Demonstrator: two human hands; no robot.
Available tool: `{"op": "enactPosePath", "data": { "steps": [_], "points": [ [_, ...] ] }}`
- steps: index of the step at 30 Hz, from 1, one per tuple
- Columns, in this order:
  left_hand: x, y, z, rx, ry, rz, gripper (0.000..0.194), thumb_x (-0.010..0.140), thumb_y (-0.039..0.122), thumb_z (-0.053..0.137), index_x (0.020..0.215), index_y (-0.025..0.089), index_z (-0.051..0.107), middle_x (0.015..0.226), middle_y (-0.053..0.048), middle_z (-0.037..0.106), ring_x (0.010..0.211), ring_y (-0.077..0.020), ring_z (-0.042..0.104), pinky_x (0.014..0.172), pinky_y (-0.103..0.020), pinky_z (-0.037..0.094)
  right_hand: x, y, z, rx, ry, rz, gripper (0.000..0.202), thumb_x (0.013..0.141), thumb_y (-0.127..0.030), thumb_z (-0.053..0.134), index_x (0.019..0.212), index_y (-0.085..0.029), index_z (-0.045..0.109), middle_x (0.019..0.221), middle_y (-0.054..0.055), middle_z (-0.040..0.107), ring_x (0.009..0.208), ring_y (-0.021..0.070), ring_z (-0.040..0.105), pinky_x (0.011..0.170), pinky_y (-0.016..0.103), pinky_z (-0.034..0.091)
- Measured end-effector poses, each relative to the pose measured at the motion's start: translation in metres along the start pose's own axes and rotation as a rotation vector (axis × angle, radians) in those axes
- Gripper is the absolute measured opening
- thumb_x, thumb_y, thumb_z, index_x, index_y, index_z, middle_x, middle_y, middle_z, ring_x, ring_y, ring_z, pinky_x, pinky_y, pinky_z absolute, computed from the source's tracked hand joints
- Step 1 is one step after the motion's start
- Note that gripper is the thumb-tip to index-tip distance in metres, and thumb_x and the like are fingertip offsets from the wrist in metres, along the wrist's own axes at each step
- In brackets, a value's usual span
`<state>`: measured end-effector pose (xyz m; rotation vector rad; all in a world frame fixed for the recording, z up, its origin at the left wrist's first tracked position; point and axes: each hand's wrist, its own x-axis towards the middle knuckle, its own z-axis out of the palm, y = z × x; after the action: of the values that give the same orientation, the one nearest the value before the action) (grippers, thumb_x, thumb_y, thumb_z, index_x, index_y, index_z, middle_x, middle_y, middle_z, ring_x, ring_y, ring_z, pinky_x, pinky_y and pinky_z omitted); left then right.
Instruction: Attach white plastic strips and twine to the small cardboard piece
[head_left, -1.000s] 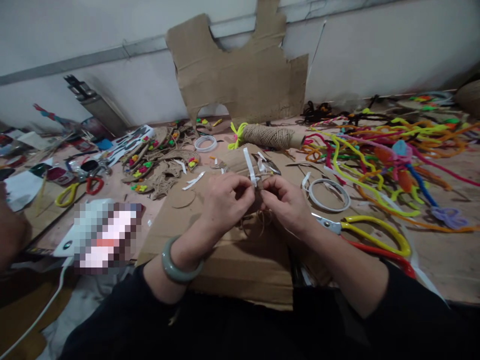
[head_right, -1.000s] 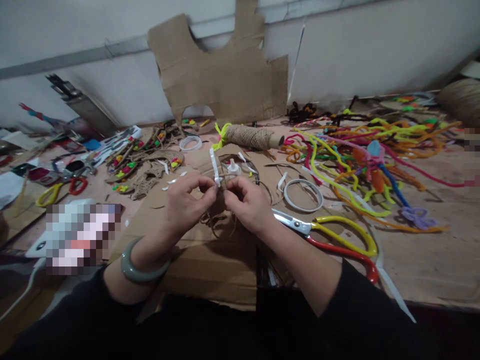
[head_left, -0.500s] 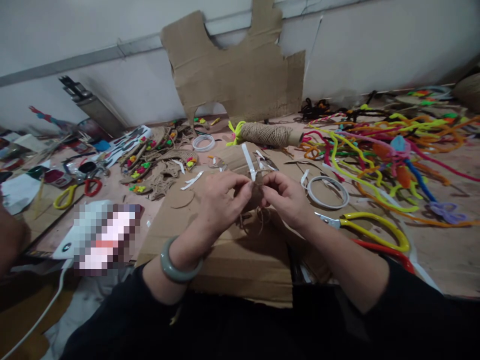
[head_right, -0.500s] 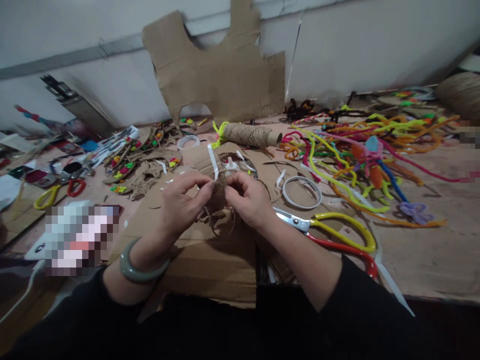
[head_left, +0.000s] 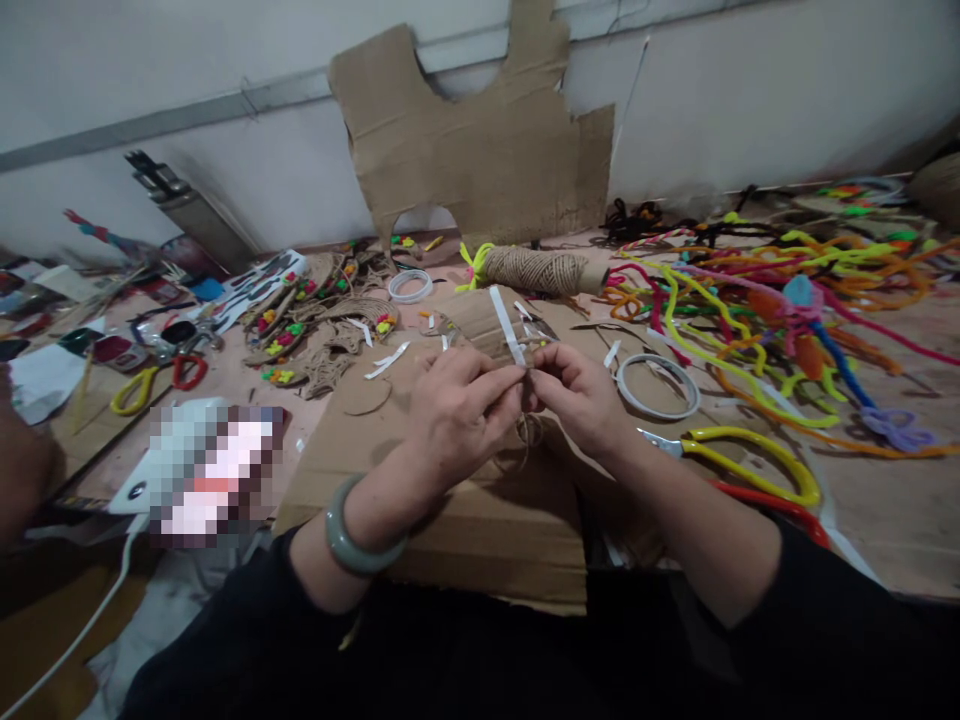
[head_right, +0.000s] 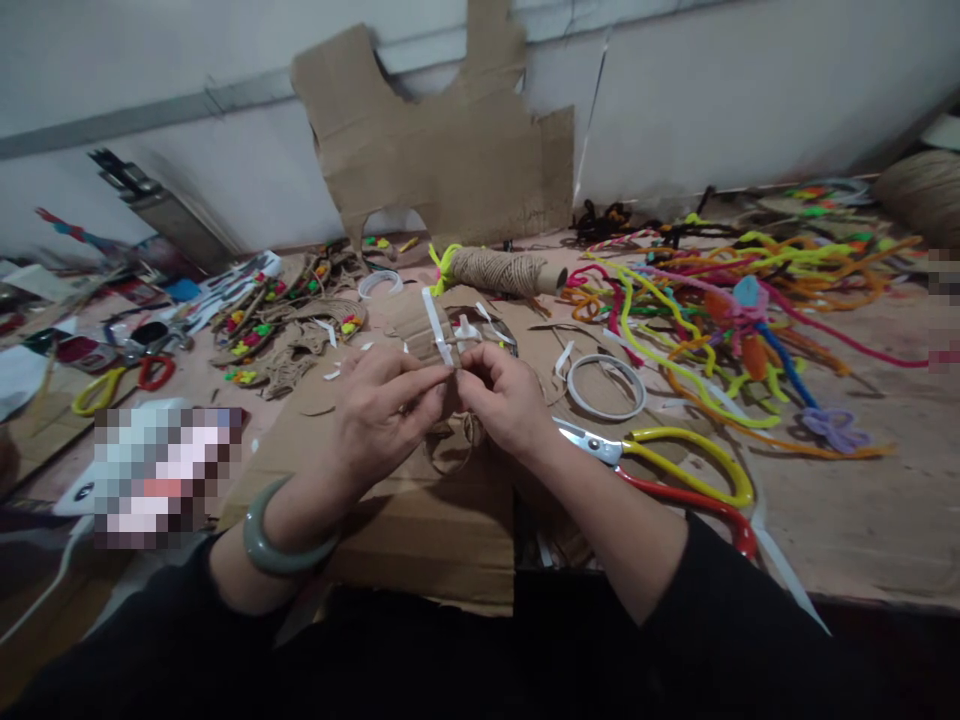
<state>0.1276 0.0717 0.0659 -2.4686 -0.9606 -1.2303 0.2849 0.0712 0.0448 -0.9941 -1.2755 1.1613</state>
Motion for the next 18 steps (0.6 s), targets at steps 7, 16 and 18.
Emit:
{"op": "enactPosePath", "data": {
  "steps": [7,16,18],
  "points": [
    [0.004,-0.009,-0.007,-0.368,0.017,-0.321,0.025,0.088,0.026,0.059,0.065,0.018,0.064,0.063,0.000,0.063,0.063,-0.0121,0.055,0.064,-0.027,0.041,0.003,-0.001,-0.006,0.096,0.035,0.000,0.013,0.073,-0.030,0.064,0.075,-0.021,0.056,0.057,-0.006,0.055,0.049,0.0077,0.049,0.048,0.024,0.042],
    [0.011,-0.022,-0.007,-0.952,-0.321,-0.942,0.020,0.076,0.037,0.066,0.078,0.018,0.068,0.073,-0.003,0.068,0.070,-0.0173,0.062,0.063,-0.030,0.050,0.000,-0.006,-0.008,0.148,-0.142,0.047,0.015,0.073,-0.031,0.069,0.075,-0.020,0.058,0.062,-0.004,0.056,0.050,0.0080,0.051,0.049,0.024,0.042],
    [0.011,-0.015,-0.007,-1.023,-0.350,-1.011,0.019,0.074,0.033,0.070,0.086,0.017,0.070,0.078,-0.003,0.070,0.072,-0.0188,0.065,0.065,-0.031,0.054,-0.001,-0.007,-0.007,0.109,-0.199,0.057,0.019,0.074,-0.034,0.070,0.075,-0.020,0.058,0.062,-0.004,0.056,0.052,0.0087,0.051,0.051,0.024,0.041]
  ]
}}
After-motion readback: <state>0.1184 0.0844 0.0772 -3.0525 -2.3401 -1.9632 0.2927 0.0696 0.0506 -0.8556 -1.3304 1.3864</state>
